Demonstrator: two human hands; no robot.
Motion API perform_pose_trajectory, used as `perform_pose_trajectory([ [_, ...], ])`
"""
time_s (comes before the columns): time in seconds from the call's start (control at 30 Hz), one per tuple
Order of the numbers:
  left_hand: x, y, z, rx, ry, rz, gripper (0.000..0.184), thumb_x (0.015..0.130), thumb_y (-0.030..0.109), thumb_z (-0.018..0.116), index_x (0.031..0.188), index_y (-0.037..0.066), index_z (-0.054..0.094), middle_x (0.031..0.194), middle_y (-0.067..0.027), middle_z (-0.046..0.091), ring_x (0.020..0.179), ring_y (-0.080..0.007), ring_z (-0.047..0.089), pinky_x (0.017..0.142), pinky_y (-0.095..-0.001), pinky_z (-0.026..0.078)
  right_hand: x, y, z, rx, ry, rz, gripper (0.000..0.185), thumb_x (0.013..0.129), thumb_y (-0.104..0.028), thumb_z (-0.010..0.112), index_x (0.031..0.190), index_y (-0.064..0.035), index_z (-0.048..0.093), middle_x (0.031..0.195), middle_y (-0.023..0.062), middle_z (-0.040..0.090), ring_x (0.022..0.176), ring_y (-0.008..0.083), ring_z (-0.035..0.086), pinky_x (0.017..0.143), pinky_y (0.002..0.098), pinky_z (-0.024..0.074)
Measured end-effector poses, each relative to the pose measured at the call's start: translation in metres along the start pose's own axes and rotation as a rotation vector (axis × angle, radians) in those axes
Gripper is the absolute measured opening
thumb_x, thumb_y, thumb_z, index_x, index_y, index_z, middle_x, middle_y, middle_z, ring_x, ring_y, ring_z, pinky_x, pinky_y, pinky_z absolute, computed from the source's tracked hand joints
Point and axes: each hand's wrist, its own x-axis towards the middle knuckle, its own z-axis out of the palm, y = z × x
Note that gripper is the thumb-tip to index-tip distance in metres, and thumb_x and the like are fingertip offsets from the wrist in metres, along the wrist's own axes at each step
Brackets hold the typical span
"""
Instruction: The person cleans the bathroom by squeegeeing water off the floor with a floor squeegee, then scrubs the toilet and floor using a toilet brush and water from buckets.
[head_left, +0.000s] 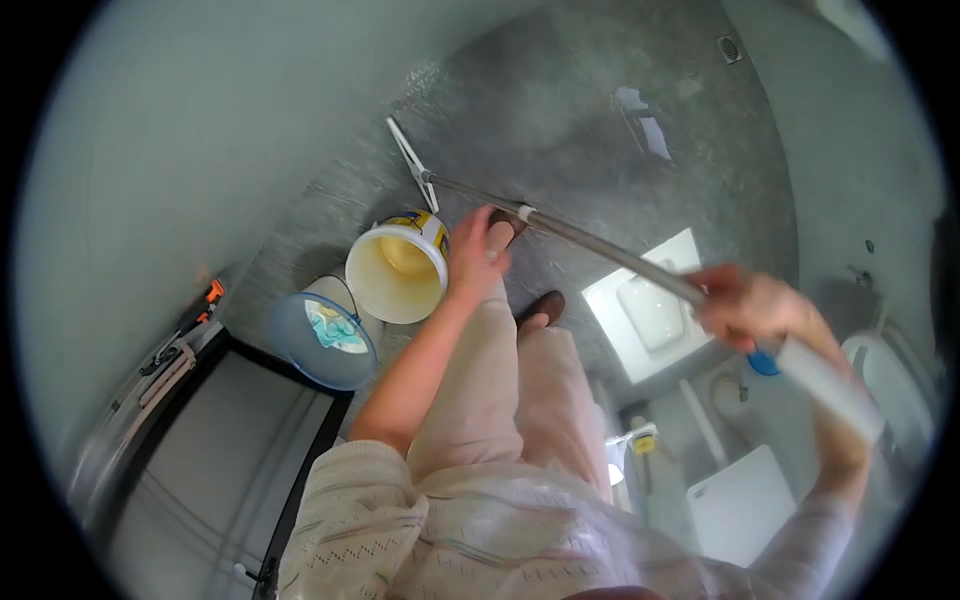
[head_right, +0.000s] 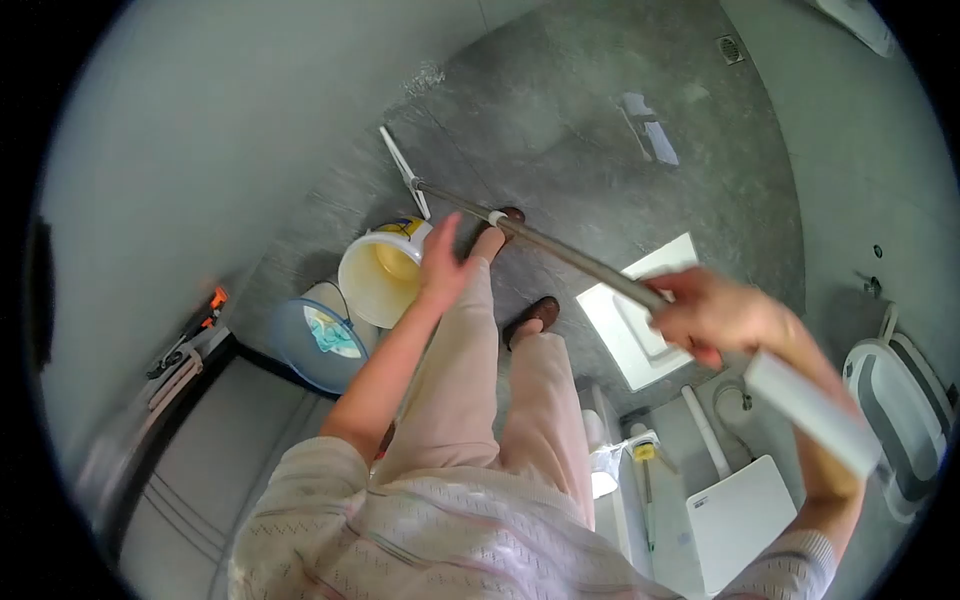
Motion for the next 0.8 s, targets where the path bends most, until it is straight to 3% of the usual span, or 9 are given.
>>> perform_pose_trajectory([
  [0.07, 0.03, 0.069, -0.006, 0.127, -0.019, 0.205, 0.068, 0.064, 0.007, 0.065, 0.125, 0.008, 0.036, 0.118, -0.015, 0.047, 0.115, -0.0353, 0.038, 0.092, -0.044, 0.035, 0.003, -0.026, -0.011, 0.029, 0.009, -0.024, 0.044, 0.074, -0.009, 0.051, 0.112, 0.0113, 0.046, 0.051, 0.0001, 0.046, 0.033, 0.0075, 0.042, 0.033, 0.0228, 0.0348],
  [0.13, 0.055, 0.095, 0.033, 0.055, 0.096, 0.201, 0.057, 0.062, 0.005, 0.065, 0.116, 0.011, 0.047, 0.112, -0.0128, 0.05, 0.111, -0.0343, 0.04, 0.088, -0.0448, 0.036, -0.006, -0.045, -0.013, 0.039, 0.025, -0.032, 0.038, 0.072, -0.006, 0.049, 0.105, 0.0119, 0.049, 0.051, -0.0007, 0.045, 0.032, 0.0058, 0.039, 0.031, 0.0216, 0.0314],
  [0.33, 0.1, 0.146, 0.089, -0.135, 0.032, 0.219, 0.019, 0.063, 0.002, 0.062, 0.079, 0.013, 0.062, 0.089, -0.0082, 0.055, 0.094, -0.029, 0.046, 0.078, -0.0409, 0.04, -0.047, -0.019, -0.032, 0.403, 0.201, -0.064, 0.036, 0.075, -0.003, 0.048, 0.107, 0.0134, 0.046, 0.049, 0.0, 0.042, 0.03, 0.0053, 0.037, 0.027, 0.0192, 0.027],
  [0.5, 0.114, 0.186, 0.117, -0.046, -0.123, 0.314, 0.01, 0.065, 0.009, 0.064, 0.072, 0.015, 0.061, 0.084, -0.0043, 0.055, 0.093, -0.0261, 0.047, 0.074, -0.0397, 0.041, -0.063, 0.035, -0.032, 0.811, 0.278, -0.111, 0.034, 0.079, 0.0, 0.047, 0.11, 0.014, 0.043, 0.048, 0.0014, 0.04, 0.029, 0.0064, 0.038, 0.023, 0.0193, 0.0273],
  [0.67, 0.119, 0.193, 0.124, 0.027, -0.281, 0.479, 0.004, 0.067, 0.013, 0.062, 0.07, 0.015, 0.062, 0.082, -0.0039, 0.055, 0.094, -0.0241, 0.047, 0.076, -0.0389, 0.041, -0.062, 0.064, 0.003, 1.053, 0.371, -0.169, 0.033, 0.078, 0.0, 0.048, 0.111, 0.0055, 0.047, 0.053, 0.0018, 0.042, 0.029, 0.0064, 0.036, 0.023, 0.0189, 0.0255],
  [0.8, 0.138, 0.178, 0.104, 0.216, -0.353, 0.642, 0.005, 0.069, 0.012, 0.059, 0.07, 0.014, 0.063, 0.082, -0.004, 0.056, 0.093, -0.0231, 0.049, 0.078, -0.0373, 0.042, -0.039, 0.07, 0.038, 1.354, 0.302, -0.368, 0.043, 0.079, -0.001, 0.049, 0.12, 0.0021, 0.041, 0.061, 0.0041, 0.046, 0.038, 0.0074, 0.043, 0.028, 0.0187, 0.0318],
])
